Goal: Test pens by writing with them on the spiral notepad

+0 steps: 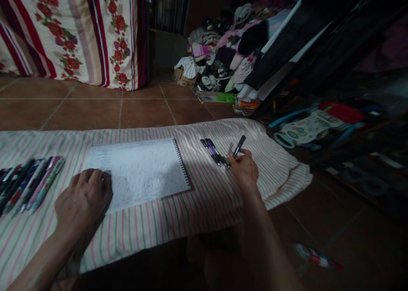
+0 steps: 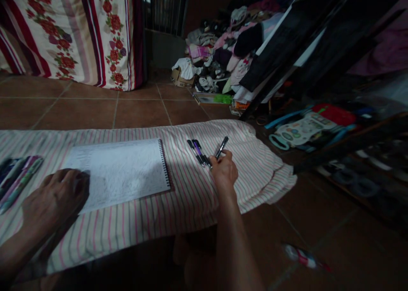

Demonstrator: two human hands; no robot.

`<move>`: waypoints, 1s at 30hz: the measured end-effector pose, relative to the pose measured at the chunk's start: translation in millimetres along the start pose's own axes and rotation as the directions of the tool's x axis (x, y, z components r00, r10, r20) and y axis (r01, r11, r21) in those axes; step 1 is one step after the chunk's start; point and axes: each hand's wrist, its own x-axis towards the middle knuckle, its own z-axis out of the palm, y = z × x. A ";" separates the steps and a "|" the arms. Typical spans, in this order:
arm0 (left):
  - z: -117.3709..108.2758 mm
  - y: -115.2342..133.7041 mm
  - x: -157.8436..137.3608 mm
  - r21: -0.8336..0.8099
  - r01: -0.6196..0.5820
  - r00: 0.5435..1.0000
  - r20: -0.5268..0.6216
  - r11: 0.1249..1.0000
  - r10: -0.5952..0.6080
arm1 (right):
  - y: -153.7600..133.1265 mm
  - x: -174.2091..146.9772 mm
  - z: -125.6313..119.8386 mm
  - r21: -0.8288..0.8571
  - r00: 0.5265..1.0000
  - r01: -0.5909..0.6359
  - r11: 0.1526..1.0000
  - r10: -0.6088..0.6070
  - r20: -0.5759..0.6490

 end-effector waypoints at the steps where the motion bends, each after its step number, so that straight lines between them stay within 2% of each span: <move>1: 0.0 0.2 -0.3 -0.003 0.002 1.000 -0.004 1.000 -0.002 | 0.6 0.0 0.9 0.011 1.000 -0.024 1.000 0.024 -0.012; 14: 2.9 -3.3 -1.4 0.004 -0.015 1.000 -0.009 1.000 0.015 | -5.5 -3.6 9.0 -0.022 0.996 -0.085 0.996 0.084 -0.019; 21: -2.3 0.5 -2.9 0.011 -0.007 1.000 -0.007 1.000 0.007 | -4.1 -3.6 24.8 0.037 0.999 -0.036 0.999 0.037 -0.028; 30: 5.3 -3.1 -2.7 0.022 0.007 1.000 0.003 1.000 -0.007 | 0.4 0.9 37.8 0.118 0.997 0.082 0.990 -0.083 0.001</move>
